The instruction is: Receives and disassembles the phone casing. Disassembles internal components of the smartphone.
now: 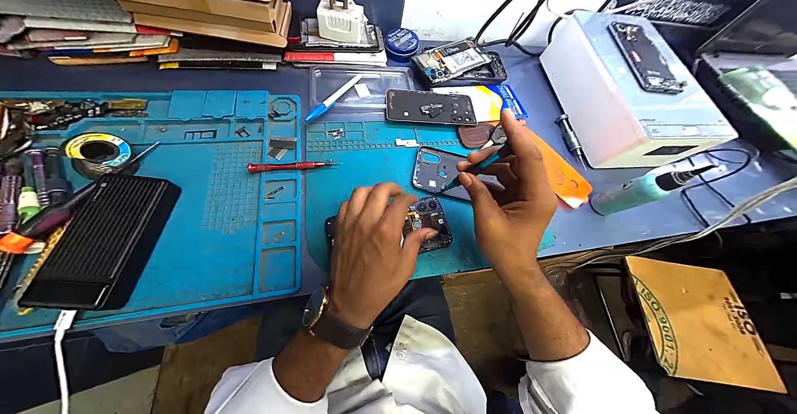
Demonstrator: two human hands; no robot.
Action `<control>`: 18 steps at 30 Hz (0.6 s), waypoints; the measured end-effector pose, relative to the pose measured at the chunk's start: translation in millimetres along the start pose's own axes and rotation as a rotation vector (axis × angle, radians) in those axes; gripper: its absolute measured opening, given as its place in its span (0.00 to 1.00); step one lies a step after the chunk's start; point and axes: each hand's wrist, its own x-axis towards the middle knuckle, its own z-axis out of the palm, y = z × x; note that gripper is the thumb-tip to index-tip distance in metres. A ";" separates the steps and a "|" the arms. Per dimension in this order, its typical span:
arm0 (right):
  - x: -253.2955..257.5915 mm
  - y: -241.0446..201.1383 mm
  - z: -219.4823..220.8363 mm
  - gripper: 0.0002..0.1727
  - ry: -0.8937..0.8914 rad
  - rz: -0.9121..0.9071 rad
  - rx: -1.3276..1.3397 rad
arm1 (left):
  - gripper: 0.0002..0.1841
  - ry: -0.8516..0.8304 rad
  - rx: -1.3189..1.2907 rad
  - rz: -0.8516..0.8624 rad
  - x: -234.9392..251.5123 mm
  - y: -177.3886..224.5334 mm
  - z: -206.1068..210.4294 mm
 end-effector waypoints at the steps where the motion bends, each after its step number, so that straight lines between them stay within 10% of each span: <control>1: -0.6 2.6 -0.1 0.38 -0.003 0.004 -0.017 | 0.23 -0.019 0.021 0.013 -3.1 -0.8 1.7; 18: 10.6 4.7 -6.1 0.34 -0.267 -0.113 -0.018 | 0.29 -0.053 0.075 0.017 -12.9 -5.5 7.9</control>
